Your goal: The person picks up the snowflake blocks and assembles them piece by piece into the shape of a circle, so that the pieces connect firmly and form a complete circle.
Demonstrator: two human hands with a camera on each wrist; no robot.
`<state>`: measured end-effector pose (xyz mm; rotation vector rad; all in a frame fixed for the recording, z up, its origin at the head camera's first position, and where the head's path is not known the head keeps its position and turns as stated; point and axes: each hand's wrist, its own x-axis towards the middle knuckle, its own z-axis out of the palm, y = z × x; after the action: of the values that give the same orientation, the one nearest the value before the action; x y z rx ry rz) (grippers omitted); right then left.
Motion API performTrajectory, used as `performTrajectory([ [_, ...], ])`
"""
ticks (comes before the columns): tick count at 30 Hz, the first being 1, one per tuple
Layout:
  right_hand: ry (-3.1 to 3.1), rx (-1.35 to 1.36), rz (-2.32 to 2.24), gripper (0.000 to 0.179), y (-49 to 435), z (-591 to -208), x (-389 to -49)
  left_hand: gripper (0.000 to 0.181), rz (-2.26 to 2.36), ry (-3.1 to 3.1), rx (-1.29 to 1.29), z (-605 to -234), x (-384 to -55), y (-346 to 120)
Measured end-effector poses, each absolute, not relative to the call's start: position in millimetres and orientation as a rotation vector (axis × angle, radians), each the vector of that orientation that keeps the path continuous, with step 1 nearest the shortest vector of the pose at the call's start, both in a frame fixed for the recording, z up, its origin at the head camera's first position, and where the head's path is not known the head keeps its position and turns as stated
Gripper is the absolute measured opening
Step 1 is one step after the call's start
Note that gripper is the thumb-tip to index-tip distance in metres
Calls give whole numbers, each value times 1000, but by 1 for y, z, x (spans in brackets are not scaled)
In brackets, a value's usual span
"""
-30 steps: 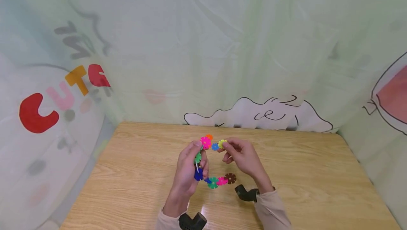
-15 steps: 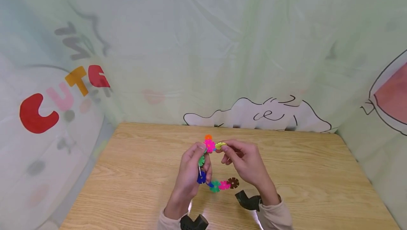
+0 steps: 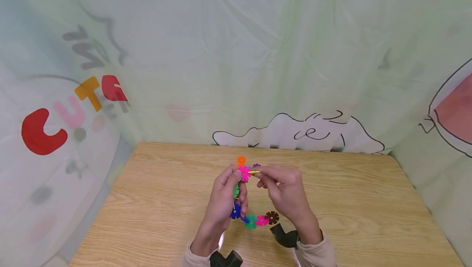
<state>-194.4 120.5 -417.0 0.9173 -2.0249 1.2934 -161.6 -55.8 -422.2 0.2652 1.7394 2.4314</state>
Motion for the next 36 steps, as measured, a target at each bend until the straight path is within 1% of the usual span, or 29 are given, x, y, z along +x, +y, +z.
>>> performTrajectory([
  [6, -2055, 908, 1170, 27, 119, -419, -193, 31, 2422, 1791, 250, -424, -162, -55],
  [14, -2119, 901, 1127, 28, 119, -417, -191, 27, 2395, 1745, 279, -427, -163, -59],
  [17, -2126, 906, 1150, 26, 119, -419, -192, 27, 2405, 1719, 269, -429, -165, -59],
  [21, -2248, 882, 1272, 20, 124, -425, -197, 30, 2420, 1700, 207, -433, -171, -62],
  [23, -2355, 834, 1371, 23, 128, -429, -201, 31, 2451, 1703, 122, -437, -176, -66],
  [26, -2495, 675, 1483, 33, 138, -437, -211, 30, 2524, 1744, -35, -443, -183, -75],
  [30, -2582, 439, 1446, 41, 147, -456, -229, 32, 2591, 1827, -151, -447, -188, -88],
  [33, -2654, 400, 1332, 46, 149, -476, -243, 32, 2617, 1809, -158, -449, -190, -92],
  [36, -2731, 480, 1234, 50, 149, -498, -254, 31, 2648, 1709, -168, -451, -191, -90],
])
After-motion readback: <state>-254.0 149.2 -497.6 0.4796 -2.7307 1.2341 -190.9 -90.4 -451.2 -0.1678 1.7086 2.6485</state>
